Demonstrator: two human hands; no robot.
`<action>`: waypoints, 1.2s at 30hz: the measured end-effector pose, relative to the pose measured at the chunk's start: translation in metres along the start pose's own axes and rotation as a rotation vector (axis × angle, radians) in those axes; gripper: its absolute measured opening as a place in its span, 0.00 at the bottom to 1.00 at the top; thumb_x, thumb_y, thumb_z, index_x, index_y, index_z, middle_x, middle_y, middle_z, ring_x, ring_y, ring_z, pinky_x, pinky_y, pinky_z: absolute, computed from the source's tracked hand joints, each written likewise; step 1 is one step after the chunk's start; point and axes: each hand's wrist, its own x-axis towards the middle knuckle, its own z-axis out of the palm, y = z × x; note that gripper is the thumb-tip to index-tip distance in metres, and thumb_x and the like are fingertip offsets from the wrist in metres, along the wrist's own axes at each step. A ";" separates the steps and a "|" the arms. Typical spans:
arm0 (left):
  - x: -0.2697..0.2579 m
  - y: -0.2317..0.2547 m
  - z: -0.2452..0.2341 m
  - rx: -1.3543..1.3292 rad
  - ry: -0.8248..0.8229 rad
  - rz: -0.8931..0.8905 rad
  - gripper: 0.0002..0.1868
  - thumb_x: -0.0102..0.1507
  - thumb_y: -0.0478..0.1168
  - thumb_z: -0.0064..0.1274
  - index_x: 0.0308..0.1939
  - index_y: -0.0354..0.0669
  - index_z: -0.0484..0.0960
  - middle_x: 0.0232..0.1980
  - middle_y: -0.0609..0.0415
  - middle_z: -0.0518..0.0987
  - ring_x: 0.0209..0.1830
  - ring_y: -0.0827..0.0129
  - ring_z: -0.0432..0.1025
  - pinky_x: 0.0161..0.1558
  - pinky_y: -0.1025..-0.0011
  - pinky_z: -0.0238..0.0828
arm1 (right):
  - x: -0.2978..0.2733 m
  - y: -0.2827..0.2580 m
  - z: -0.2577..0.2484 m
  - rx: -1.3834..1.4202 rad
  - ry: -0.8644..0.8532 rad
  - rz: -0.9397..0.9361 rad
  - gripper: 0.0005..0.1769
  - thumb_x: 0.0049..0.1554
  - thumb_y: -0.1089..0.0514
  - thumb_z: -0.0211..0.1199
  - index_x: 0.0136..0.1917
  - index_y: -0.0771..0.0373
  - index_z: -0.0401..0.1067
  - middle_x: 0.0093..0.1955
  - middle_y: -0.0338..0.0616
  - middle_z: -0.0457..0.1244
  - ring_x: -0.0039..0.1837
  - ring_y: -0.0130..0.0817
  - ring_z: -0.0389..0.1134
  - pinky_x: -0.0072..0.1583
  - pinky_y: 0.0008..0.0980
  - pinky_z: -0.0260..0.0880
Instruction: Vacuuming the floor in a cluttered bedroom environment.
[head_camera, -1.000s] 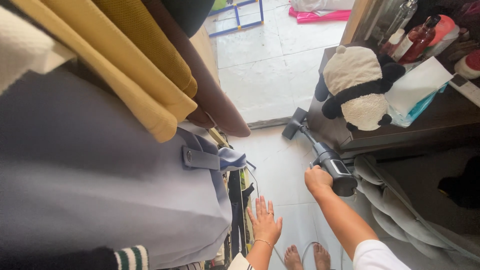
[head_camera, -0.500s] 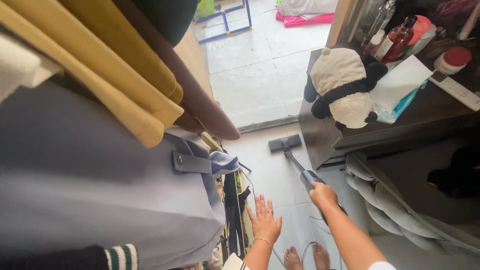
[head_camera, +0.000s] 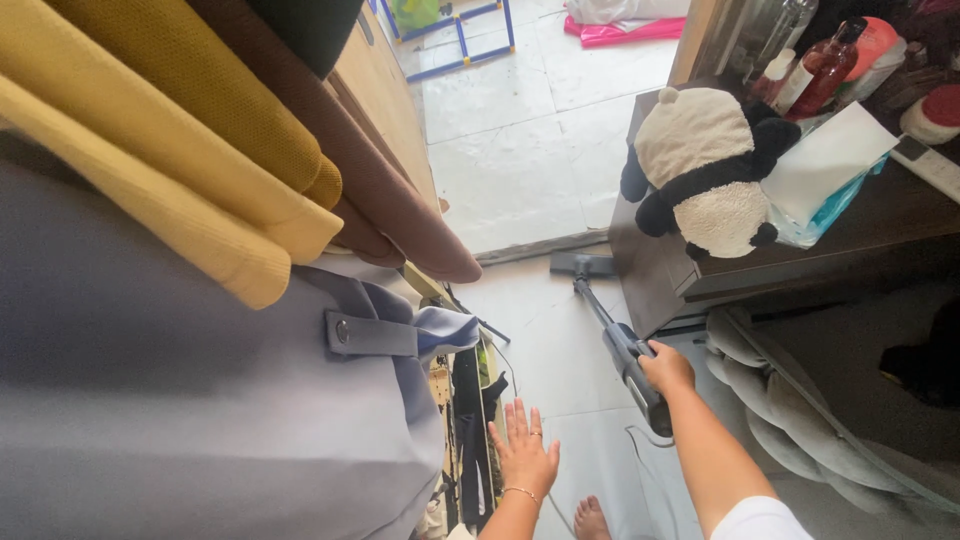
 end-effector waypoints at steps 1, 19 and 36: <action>0.002 0.000 0.004 -0.005 -0.004 0.000 0.42 0.68 0.59 0.38 0.81 0.46 0.47 0.85 0.43 0.29 0.84 0.53 0.20 0.75 0.38 0.11 | 0.000 0.003 0.002 -0.006 -0.001 0.002 0.32 0.50 0.47 0.59 0.69 0.45 0.73 0.62 0.51 0.70 0.62 0.52 0.71 0.62 0.46 0.70; -0.009 0.053 0.025 0.048 -0.005 0.040 0.41 0.69 0.59 0.38 0.81 0.47 0.47 0.85 0.44 0.31 0.84 0.53 0.23 0.75 0.38 0.15 | -0.163 0.205 -0.008 -0.051 -0.281 -0.148 0.43 0.42 0.58 0.63 0.71 0.34 0.67 0.50 0.51 0.73 0.50 0.45 0.76 0.54 0.38 0.75; -0.119 0.070 0.083 -0.023 0.092 -0.308 0.42 0.67 0.60 0.41 0.80 0.49 0.48 0.85 0.47 0.34 0.84 0.57 0.24 0.76 0.39 0.16 | -0.103 0.113 -0.005 -0.312 -0.435 -0.303 0.37 0.50 0.52 0.64 0.73 0.53 0.65 0.60 0.56 0.69 0.63 0.51 0.72 0.62 0.43 0.72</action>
